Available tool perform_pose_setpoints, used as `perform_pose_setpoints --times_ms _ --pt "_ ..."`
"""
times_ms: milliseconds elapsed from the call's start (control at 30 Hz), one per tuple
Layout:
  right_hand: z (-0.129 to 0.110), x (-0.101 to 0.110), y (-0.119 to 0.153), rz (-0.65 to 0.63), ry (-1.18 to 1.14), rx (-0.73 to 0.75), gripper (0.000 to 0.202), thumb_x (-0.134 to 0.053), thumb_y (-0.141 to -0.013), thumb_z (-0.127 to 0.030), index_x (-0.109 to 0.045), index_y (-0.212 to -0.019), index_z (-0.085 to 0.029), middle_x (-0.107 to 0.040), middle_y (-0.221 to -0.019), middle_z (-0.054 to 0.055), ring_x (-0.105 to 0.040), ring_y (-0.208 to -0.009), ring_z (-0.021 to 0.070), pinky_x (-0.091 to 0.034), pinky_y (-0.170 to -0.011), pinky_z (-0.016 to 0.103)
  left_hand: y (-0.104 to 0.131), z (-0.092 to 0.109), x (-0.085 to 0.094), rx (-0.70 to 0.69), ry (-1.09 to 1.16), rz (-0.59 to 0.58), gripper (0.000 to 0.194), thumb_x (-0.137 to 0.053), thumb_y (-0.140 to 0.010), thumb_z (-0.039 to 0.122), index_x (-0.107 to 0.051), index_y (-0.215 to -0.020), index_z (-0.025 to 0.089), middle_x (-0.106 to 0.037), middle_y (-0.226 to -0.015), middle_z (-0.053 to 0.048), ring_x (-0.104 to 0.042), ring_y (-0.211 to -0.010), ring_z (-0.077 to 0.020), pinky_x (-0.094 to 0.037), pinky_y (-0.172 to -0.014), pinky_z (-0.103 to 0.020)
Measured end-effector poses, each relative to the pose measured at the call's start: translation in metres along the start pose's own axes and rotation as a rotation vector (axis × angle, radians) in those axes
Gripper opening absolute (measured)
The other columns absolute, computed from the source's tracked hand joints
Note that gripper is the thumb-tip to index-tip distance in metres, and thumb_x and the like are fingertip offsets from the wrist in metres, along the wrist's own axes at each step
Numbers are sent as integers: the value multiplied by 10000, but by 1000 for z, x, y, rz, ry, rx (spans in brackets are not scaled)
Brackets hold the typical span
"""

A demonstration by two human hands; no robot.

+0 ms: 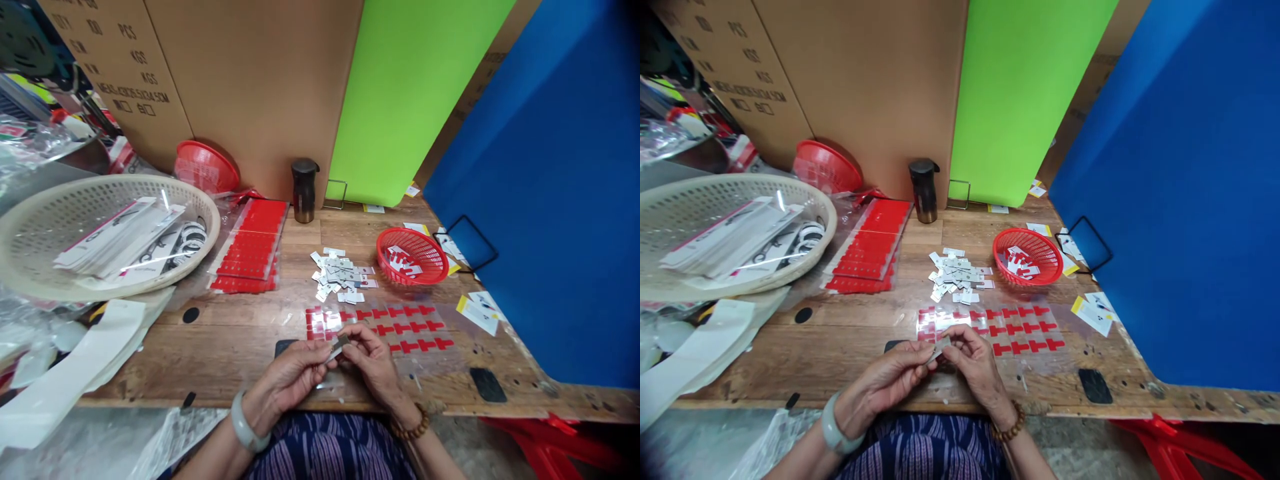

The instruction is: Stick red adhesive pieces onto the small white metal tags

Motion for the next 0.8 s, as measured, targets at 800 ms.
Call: perform_pose_setpoints --times_ms 800 --pt "-27 -30 -75 144 1190 210 139 -480 -798 -77 -522 -727 -188 -557 -746 25 -522 -715 169 -368 -658 264 -46 107 68 -544 -297 365 161 -724 -678 98 -621 -802 91 -692 -697 -48 -680 -606 -127 -537 -579 -193"
Point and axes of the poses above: each hand's wrist, its own y-axis away from the middle knuckle, its own x-axis out of the back of the hand, z = x × y, the point moved 10 cm from there along -y, towards the middle knuckle
